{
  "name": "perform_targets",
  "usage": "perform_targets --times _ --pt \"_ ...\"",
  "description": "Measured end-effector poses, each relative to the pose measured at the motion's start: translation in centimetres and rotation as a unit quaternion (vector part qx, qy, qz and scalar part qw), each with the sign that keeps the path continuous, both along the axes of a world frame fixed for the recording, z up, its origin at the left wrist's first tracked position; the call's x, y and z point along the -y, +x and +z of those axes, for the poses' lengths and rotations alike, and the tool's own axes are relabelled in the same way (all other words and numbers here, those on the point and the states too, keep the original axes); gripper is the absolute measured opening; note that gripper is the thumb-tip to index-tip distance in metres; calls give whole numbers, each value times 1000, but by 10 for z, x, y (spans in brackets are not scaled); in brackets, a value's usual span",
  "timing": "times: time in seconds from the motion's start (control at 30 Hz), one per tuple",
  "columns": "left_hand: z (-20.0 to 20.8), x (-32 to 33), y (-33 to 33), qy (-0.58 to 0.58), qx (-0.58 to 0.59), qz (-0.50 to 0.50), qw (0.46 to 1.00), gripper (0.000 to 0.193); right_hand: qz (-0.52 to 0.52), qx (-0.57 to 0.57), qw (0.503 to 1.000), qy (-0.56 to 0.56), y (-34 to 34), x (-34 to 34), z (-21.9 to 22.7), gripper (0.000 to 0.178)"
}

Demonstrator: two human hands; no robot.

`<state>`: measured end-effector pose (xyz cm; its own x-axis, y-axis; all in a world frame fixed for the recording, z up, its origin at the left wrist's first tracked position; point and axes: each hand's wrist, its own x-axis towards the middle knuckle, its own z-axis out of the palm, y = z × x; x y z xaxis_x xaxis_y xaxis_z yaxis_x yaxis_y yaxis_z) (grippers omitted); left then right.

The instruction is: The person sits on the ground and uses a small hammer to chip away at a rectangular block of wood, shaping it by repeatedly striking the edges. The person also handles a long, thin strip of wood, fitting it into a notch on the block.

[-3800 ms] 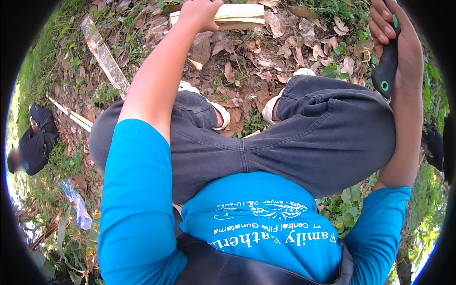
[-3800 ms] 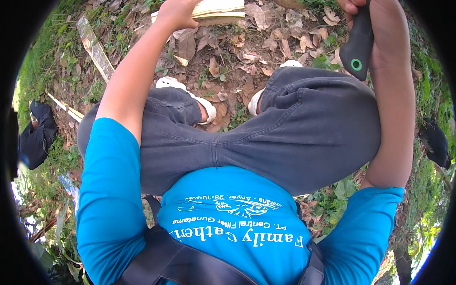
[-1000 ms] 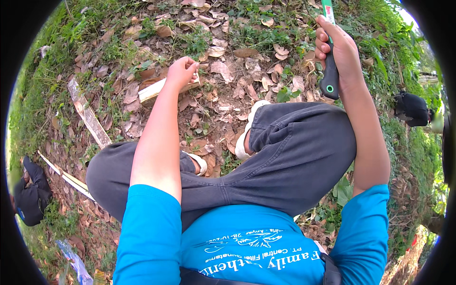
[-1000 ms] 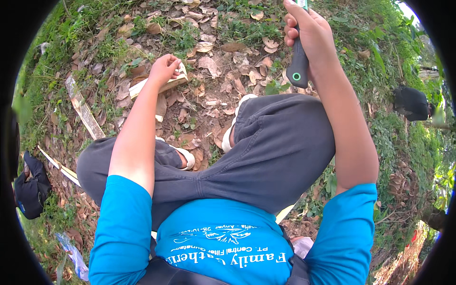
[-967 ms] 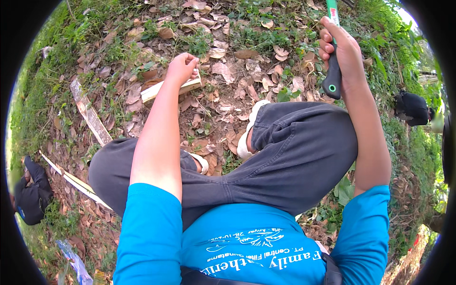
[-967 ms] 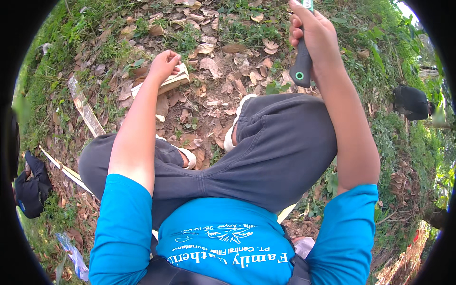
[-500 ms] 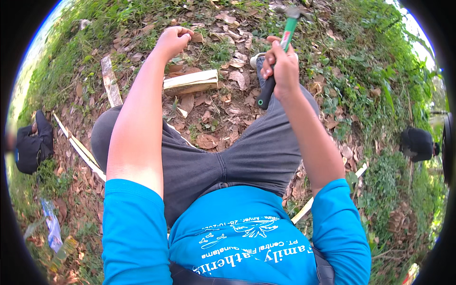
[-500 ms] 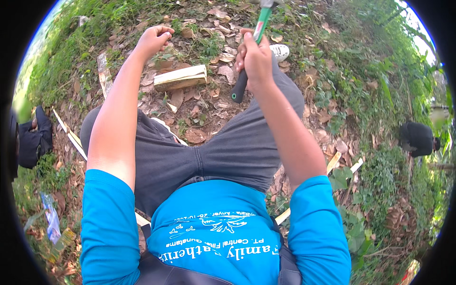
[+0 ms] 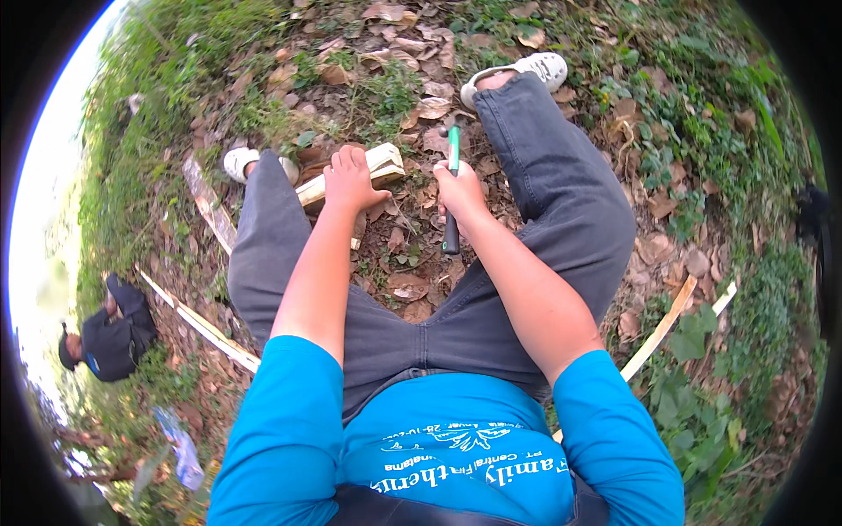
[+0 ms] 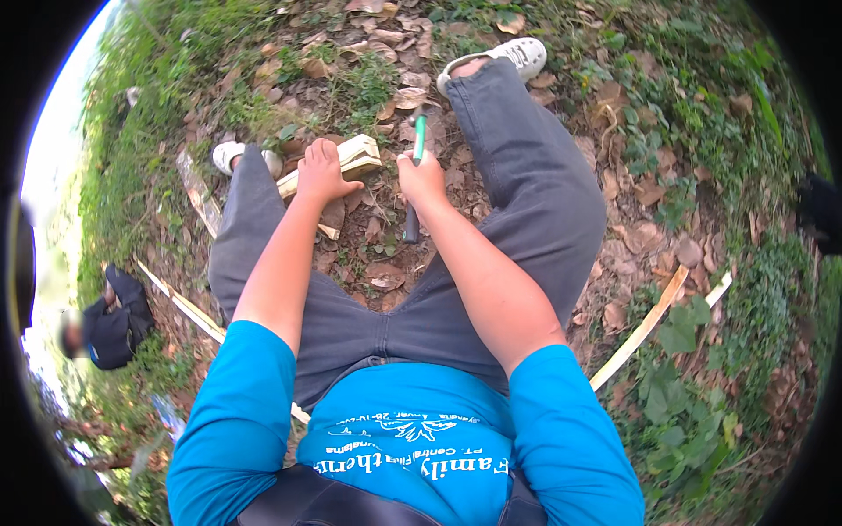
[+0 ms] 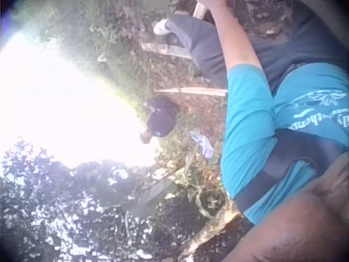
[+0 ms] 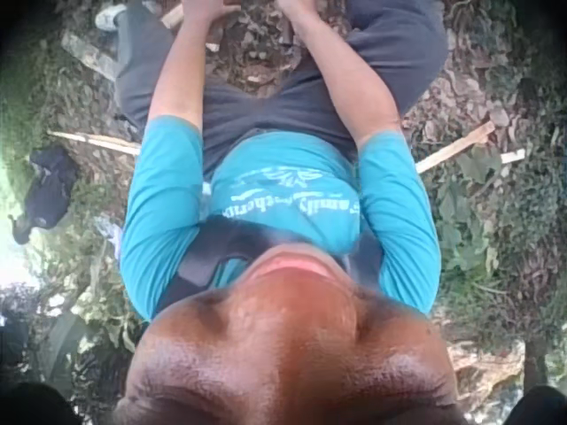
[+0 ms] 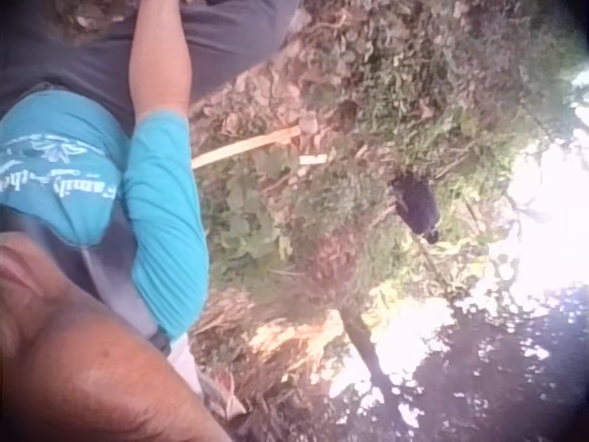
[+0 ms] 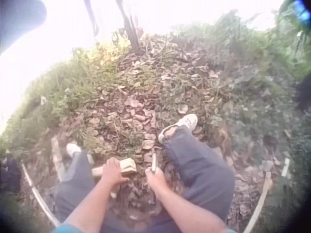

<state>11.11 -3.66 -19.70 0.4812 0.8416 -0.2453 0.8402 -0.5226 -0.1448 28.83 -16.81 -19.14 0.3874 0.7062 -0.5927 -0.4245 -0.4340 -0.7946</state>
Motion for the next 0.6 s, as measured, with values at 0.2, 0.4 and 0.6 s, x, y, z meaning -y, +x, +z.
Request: perform_targets --times 0.2,0.4,0.6 --pt "-72 -30 35 43 33 -73 996 77 7 137 990 21 4 -17 -26 26" --pt "24 -47 -9 6 332 -28 943 73 16 67 992 101 -9 -8 9 31" --pt "33 -33 -94 -23 586 47 809 78 62 92 962 250 -47 27 89 43"
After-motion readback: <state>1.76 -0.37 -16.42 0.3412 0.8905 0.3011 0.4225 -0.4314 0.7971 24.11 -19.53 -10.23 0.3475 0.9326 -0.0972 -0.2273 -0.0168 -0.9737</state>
